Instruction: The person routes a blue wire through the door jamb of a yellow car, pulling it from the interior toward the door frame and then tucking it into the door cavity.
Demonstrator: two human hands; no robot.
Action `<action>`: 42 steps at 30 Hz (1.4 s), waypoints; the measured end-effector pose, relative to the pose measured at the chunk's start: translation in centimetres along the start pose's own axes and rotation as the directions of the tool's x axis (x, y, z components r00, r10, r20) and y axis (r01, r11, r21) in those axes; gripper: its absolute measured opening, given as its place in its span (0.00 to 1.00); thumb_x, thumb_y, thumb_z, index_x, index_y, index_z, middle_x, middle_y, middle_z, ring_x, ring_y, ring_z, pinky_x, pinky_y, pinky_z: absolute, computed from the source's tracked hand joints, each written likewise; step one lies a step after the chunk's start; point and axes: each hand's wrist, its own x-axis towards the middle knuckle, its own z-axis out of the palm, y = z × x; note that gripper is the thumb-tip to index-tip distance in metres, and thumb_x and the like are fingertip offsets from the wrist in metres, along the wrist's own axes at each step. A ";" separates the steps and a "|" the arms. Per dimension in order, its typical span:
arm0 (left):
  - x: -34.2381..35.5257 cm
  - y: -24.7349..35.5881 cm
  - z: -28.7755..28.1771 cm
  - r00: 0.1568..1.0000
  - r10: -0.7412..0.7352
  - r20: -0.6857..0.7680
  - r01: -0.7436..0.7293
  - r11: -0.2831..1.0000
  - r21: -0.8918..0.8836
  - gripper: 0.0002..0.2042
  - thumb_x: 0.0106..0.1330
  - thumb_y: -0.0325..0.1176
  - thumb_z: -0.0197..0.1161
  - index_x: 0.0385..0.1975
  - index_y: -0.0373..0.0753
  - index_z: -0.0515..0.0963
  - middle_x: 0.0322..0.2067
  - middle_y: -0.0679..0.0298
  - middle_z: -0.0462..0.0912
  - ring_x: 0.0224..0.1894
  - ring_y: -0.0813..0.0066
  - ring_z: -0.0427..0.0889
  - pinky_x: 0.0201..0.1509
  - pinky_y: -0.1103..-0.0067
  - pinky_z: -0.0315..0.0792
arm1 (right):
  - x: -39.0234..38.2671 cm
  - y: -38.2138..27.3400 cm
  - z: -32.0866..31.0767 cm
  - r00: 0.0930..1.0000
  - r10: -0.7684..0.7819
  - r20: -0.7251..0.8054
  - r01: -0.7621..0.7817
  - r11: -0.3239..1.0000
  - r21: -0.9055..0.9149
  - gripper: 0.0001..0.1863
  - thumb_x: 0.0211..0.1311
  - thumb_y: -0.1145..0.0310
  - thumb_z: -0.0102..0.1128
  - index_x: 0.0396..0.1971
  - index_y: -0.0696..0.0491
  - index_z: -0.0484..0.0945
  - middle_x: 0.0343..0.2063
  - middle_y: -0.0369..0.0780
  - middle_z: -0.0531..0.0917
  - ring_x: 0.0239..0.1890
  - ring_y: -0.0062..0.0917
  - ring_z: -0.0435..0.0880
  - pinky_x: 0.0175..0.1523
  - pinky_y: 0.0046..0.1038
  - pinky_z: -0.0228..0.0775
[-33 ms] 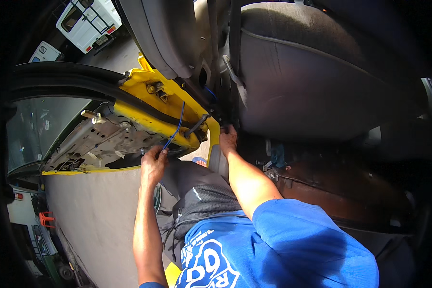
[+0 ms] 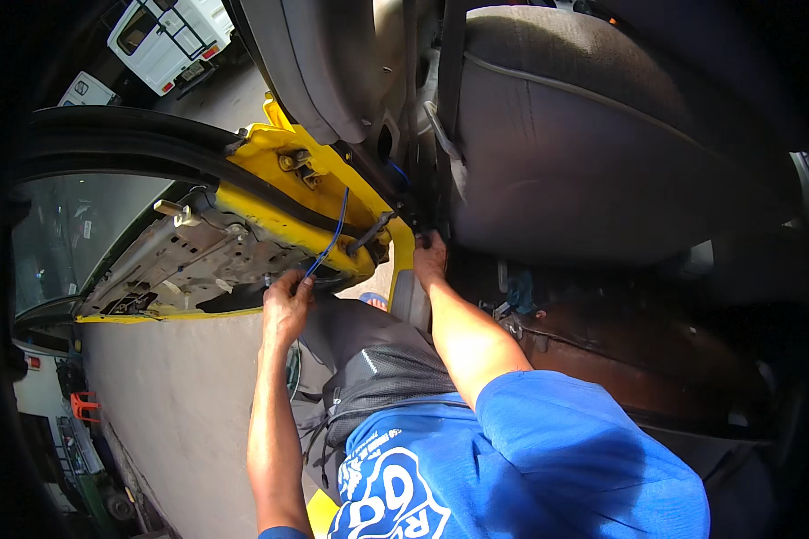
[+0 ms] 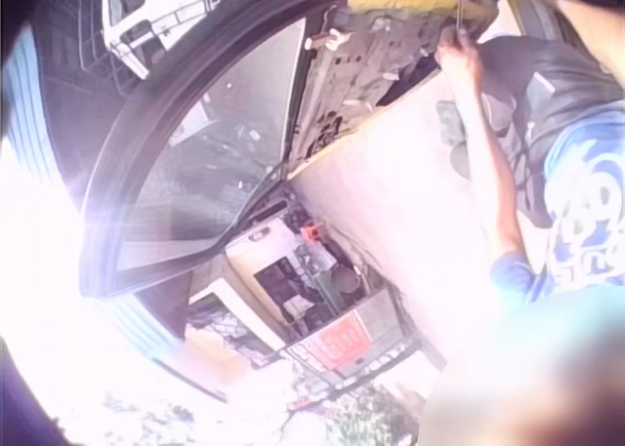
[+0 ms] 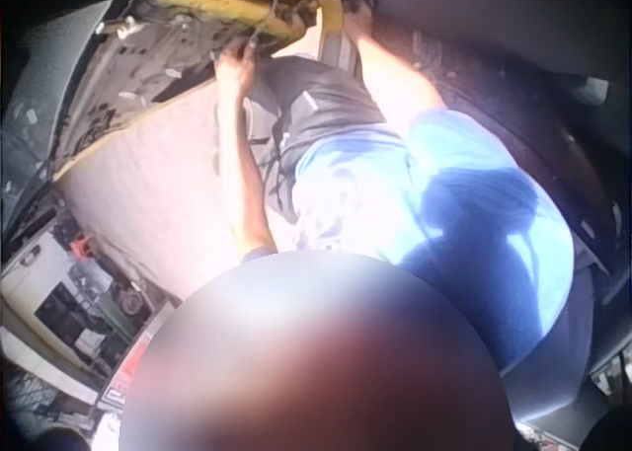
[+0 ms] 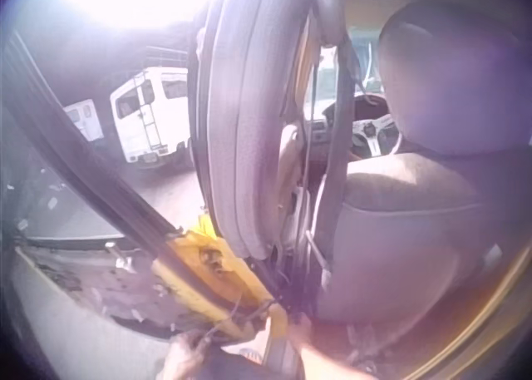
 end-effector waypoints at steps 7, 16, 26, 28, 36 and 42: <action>-0.9 -2.6 -2.3 0.994 0.106 -0.027 -0.100 0.982 0.157 0.11 0.74 0.38 0.63 0.40 0.35 0.83 0.23 0.53 0.81 0.28 0.59 0.84 0.36 0.65 0.74 | -1.0 -5.0 -2.4 0.978 0.085 0.193 -0.112 0.985 0.131 0.12 0.74 0.70 0.58 0.52 0.55 0.79 0.36 0.42 0.85 0.25 0.22 0.81 0.31 0.28 0.77; -2.3 -3.9 -3.7 0.957 0.269 -0.108 -0.235 0.939 0.250 0.09 0.75 0.36 0.62 0.41 0.36 0.79 0.29 0.48 0.83 0.33 0.44 0.82 0.38 0.61 0.74 | -1.3 -6.3 -1.6 0.988 0.101 0.119 -0.113 0.989 0.100 0.07 0.67 0.72 0.64 0.41 0.56 0.82 0.28 0.41 0.83 0.23 0.26 0.82 0.30 0.32 0.77; -3.9 0.5 -7.3 0.968 0.243 -0.056 -0.224 0.946 0.233 0.07 0.74 0.33 0.62 0.39 0.36 0.79 0.30 0.50 0.84 0.35 0.46 0.84 0.39 0.60 0.75 | -1.4 -6.3 -2.1 0.993 -0.099 -0.063 0.077 0.955 -0.285 0.13 0.56 0.68 0.71 0.42 0.55 0.88 0.44 0.46 0.86 0.51 0.42 0.86 0.57 0.38 0.75; -4.1 1.5 -7.9 0.975 0.222 -0.033 -0.209 0.951 0.230 0.07 0.74 0.33 0.62 0.38 0.36 0.79 0.30 0.50 0.84 0.35 0.46 0.84 0.39 0.60 0.75 | -1.5 -6.0 -1.9 0.997 -0.063 -0.042 0.051 0.972 -0.229 0.15 0.58 0.72 0.67 0.45 0.57 0.86 0.48 0.46 0.87 0.53 0.39 0.86 0.58 0.36 0.75; -4.6 0.7 -8.3 0.948 0.315 -0.041 -0.284 0.897 0.339 0.08 0.73 0.33 0.63 0.38 0.35 0.80 0.26 0.50 0.80 0.29 0.49 0.80 0.36 0.64 0.73 | 0.5 -3.8 -1.1 0.841 0.520 0.147 -0.488 0.615 0.619 0.09 0.68 0.71 0.60 0.46 0.55 0.79 0.39 0.44 0.84 0.43 0.34 0.85 0.49 0.40 0.78; -4.7 -1.8 -7.1 0.970 0.242 -0.006 -0.229 0.926 0.298 0.07 0.73 0.33 0.63 0.39 0.35 0.81 0.26 0.49 0.81 0.30 0.47 0.80 0.36 0.64 0.73 | 2.4 -3.5 -0.7 0.759 0.529 0.379 -0.630 0.450 0.633 0.05 0.71 0.69 0.58 0.39 0.54 0.78 0.29 0.38 0.80 0.30 0.27 0.79 0.39 0.35 0.77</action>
